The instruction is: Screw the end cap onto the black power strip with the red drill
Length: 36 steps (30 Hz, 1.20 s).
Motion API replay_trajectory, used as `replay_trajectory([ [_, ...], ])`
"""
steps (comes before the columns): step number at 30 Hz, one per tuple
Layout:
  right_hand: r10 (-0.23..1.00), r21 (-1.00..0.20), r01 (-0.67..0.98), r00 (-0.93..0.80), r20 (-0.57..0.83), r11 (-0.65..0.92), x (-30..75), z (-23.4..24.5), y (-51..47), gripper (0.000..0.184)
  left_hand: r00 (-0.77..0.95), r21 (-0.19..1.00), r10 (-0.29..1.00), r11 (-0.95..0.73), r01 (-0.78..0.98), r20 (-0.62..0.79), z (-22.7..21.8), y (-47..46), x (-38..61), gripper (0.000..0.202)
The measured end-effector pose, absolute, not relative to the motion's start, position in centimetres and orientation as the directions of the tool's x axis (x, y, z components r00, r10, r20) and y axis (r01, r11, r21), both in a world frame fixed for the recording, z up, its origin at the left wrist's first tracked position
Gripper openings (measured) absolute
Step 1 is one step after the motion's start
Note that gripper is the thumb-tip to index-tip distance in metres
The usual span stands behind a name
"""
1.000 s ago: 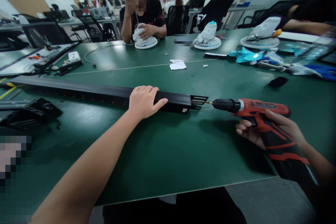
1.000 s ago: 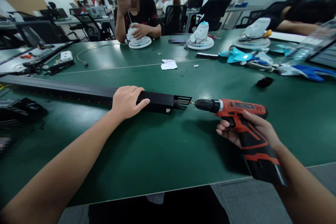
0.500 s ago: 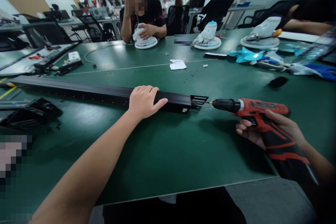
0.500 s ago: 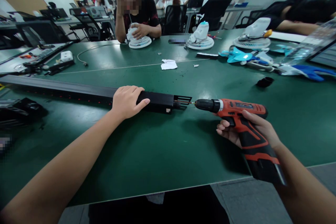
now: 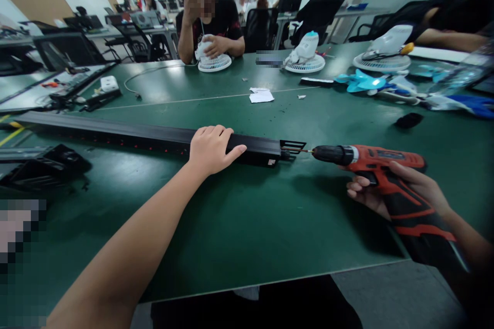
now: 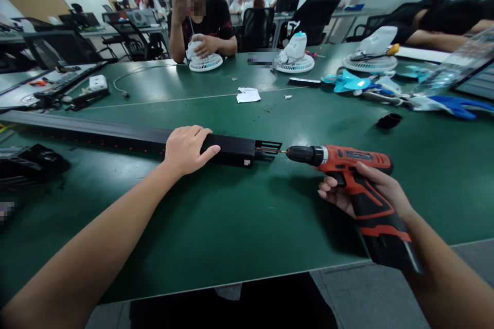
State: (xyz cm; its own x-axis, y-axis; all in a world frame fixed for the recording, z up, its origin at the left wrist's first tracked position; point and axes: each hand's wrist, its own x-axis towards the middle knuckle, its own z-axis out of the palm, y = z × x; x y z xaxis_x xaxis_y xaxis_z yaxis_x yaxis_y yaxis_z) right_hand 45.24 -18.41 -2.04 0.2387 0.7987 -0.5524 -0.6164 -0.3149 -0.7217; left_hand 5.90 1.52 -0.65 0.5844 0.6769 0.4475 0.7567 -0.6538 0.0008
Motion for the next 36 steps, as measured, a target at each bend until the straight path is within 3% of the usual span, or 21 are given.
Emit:
replay_trajectory([
  [36, 0.786, -0.747, -0.581, 0.275, -0.554, -0.323, 44.54, -1.52, -18.39, 0.047, 0.584, -0.004, 0.646, -0.669, 0.743, 0.492, -0.93, 1.62, 5.79, 0.067],
])
